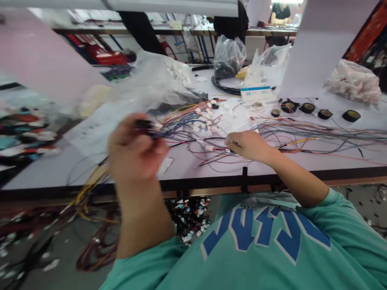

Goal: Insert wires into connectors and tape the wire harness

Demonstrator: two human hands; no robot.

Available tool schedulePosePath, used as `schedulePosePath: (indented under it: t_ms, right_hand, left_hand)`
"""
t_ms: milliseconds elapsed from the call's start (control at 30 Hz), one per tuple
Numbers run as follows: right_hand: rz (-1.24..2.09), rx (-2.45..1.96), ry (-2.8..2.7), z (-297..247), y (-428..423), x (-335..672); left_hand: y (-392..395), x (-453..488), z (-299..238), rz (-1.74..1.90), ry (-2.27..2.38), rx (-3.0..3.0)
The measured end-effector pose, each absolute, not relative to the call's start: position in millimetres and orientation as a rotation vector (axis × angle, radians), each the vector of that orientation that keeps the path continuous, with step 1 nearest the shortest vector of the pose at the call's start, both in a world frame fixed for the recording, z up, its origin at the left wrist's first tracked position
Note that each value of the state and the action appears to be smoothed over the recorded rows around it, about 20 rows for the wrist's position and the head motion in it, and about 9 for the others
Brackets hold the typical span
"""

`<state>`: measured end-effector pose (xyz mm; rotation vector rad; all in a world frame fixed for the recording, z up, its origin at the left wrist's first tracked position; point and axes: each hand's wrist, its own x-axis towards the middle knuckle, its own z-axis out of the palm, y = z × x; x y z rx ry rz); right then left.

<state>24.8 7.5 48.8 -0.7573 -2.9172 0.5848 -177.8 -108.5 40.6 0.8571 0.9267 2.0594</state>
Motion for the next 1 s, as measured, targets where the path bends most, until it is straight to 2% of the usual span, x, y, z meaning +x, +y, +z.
schedulePosePath:
  t_ms: [200,300,500,733,1000]
  right_hand:
    - [1.375,-0.677,-2.381,38,3,53]
    - [1.576,-0.715,-2.112,33,5,62]
    - [1.574,-0.643,-2.006,31,4,70]
    - [1.633,-0.578,-2.168,23,1,67]
    - [1.757,-0.596,-2.185,18,1,66]
  left_hand:
    - [-88,-133,25,1.834,0.943,1.050]
    - [-79,-127,20,1.788,0.925,1.032]
    - [-75,-123,18,1.777,0.955,0.963]
    - [-63,-118,9,2.128,0.981,0.943]
    - [-57,-103,20,2.180,1.248,0.875]
